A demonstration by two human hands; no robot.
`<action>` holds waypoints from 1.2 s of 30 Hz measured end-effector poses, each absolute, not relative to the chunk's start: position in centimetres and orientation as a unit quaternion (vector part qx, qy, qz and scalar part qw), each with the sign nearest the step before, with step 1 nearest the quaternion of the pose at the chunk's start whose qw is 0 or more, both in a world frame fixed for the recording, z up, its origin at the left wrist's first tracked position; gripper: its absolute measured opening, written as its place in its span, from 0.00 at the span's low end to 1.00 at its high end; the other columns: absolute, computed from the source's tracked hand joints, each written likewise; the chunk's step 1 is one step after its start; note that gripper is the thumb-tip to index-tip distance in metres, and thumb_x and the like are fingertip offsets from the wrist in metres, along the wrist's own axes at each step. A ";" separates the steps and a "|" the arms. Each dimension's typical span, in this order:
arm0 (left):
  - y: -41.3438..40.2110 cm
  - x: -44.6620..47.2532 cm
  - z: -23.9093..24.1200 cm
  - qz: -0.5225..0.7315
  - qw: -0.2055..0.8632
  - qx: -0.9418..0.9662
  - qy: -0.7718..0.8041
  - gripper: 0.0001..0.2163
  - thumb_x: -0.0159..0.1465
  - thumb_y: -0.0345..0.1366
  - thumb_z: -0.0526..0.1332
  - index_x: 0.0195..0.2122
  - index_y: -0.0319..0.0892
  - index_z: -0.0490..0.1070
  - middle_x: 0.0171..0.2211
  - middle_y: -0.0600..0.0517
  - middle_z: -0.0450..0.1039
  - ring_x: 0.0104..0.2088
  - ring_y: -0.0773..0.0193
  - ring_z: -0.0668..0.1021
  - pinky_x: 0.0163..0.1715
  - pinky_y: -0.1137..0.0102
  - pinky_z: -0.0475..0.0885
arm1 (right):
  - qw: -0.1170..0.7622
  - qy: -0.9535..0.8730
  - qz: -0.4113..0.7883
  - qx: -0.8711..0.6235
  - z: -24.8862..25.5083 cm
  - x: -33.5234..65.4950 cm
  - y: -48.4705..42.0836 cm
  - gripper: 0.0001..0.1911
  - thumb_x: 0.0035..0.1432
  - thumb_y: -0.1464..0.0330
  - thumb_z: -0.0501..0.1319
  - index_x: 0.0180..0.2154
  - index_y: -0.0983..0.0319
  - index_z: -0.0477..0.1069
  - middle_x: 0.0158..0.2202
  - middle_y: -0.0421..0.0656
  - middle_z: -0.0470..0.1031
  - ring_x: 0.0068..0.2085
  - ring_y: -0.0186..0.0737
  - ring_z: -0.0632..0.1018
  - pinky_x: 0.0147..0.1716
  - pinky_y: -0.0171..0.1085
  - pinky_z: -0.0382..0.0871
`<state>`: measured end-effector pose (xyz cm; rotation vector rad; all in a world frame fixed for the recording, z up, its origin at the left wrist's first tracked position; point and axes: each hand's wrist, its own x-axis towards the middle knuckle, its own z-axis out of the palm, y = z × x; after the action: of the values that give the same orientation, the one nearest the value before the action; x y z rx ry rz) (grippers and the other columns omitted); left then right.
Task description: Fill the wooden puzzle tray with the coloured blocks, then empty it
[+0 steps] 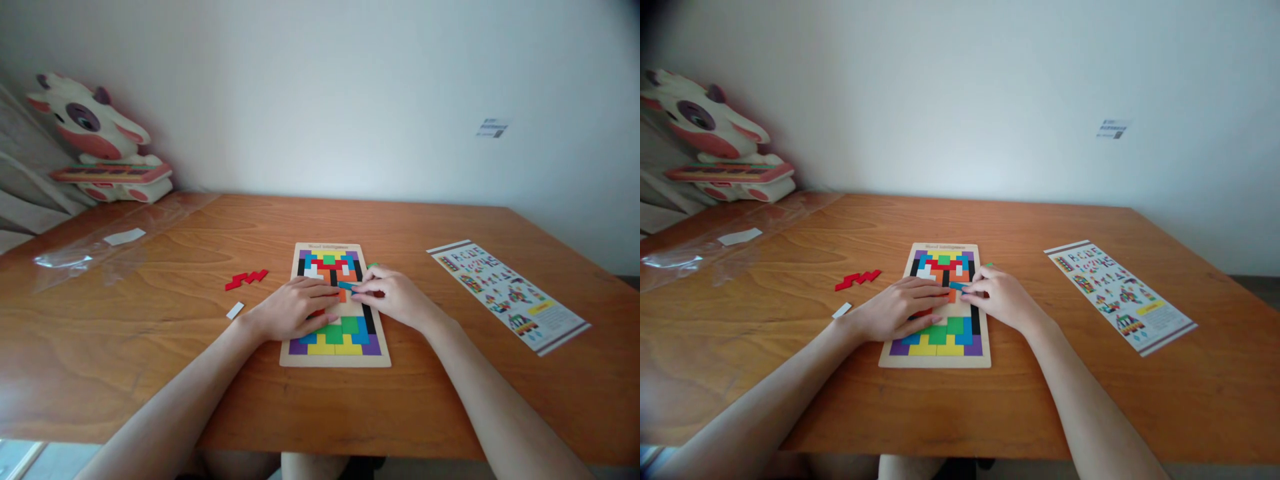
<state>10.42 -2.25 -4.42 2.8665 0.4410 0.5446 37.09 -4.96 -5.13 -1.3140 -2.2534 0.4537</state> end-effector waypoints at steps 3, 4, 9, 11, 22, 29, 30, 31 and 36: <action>-2.3 10.4 -4.4 0.182 0.096 0.967 0.149 0.18 0.72 0.42 0.54 0.59 0.43 0.70 0.58 0.45 0.73 0.58 0.52 0.75 0.57 0.54 0.70 | 0.258 -0.813 0.186 -0.487 -5.0 36.8 -5.0 0.06 0.61 0.62 0.66 0.37 0.56 0.80 0.40 0.43 0.77 0.39 0.40 0.77 0.43 0.40 0.70; -2.3 10.4 -4.5 0.184 0.096 0.967 0.150 0.18 0.72 0.42 0.54 0.58 0.43 0.70 0.58 0.45 0.73 0.58 0.52 0.75 0.56 0.54 0.71 | 0.263 -0.805 0.199 -0.493 -5.0 36.7 -5.1 0.06 0.61 0.62 0.66 0.37 0.56 0.79 0.39 0.43 0.77 0.37 0.39 0.77 0.41 0.40 0.70; -2.3 10.5 -4.5 0.190 0.092 0.966 0.148 0.17 0.71 0.41 0.55 0.58 0.44 0.71 0.56 0.44 0.74 0.57 0.52 0.76 0.56 0.55 0.71 | 0.269 -0.734 0.298 -0.548 -5.5 36.7 -5.0 0.14 0.57 0.63 0.67 0.45 0.58 0.75 0.33 0.40 0.77 0.31 0.36 0.75 0.33 0.37 0.69; -2.4 10.5 -4.5 0.191 0.088 0.967 0.146 0.16 0.71 0.41 0.55 0.57 0.44 0.72 0.56 0.44 0.75 0.56 0.52 0.76 0.56 0.55 0.72 | 0.273 -0.716 0.328 -0.552 -5.6 36.8 -5.0 0.15 0.56 0.63 0.68 0.45 0.59 0.75 0.37 0.42 0.78 0.33 0.36 0.74 0.34 0.36 0.69; -2.5 10.6 -4.5 0.181 0.074 0.968 0.157 0.17 0.72 0.41 0.55 0.58 0.43 0.72 0.57 0.42 0.73 0.56 0.51 0.75 0.56 0.54 0.71 | 0.239 -0.733 0.209 -0.602 -4.8 36.5 -5.1 0.11 0.53 0.61 0.71 0.37 0.60 0.78 0.34 0.43 0.73 0.31 0.38 0.72 0.32 0.37 0.65; -2.6 10.6 -4.7 0.191 0.068 0.967 0.157 0.17 0.71 0.41 0.55 0.58 0.43 0.71 0.57 0.43 0.74 0.57 0.50 0.75 0.55 0.54 0.72 | 0.248 -0.706 0.267 -0.608 -5.0 36.3 -5.1 0.10 0.50 0.63 0.71 0.33 0.60 0.77 0.30 0.41 0.73 0.28 0.36 0.72 0.28 0.36 0.64; -2.6 10.6 -4.7 0.192 0.067 0.966 0.159 0.17 0.71 0.41 0.55 0.58 0.43 0.71 0.57 0.43 0.74 0.57 0.50 0.74 0.55 0.54 0.71 | 0.252 -0.701 0.278 -0.606 -5.0 36.4 -5.1 0.10 0.50 0.62 0.71 0.33 0.60 0.77 0.30 0.41 0.73 0.28 0.36 0.72 0.28 0.36 0.64; -2.7 10.6 -4.7 0.191 0.066 0.966 0.160 0.17 0.71 0.42 0.55 0.58 0.42 0.71 0.57 0.43 0.73 0.57 0.50 0.74 0.56 0.54 0.71 | 0.258 -0.695 0.290 -0.605 -4.9 36.4 -5.1 0.10 0.51 0.61 0.70 0.32 0.60 0.76 0.30 0.41 0.74 0.28 0.37 0.72 0.28 0.36 0.65; -2.7 10.5 -4.7 0.167 0.065 0.967 0.183 0.19 0.71 0.44 0.54 0.58 0.39 0.70 0.58 0.41 0.72 0.58 0.49 0.73 0.57 0.52 0.69 | 0.372 -0.632 0.295 -0.613 -4.8 37.9 -4.4 0.19 0.55 0.51 0.64 0.35 0.60 0.74 0.32 0.45 0.80 0.32 0.42 0.77 0.32 0.39 0.69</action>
<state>10.53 -2.72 -4.70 2.9169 0.5524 0.5037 37.94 -4.42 -4.80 -1.5710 -1.6191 0.7558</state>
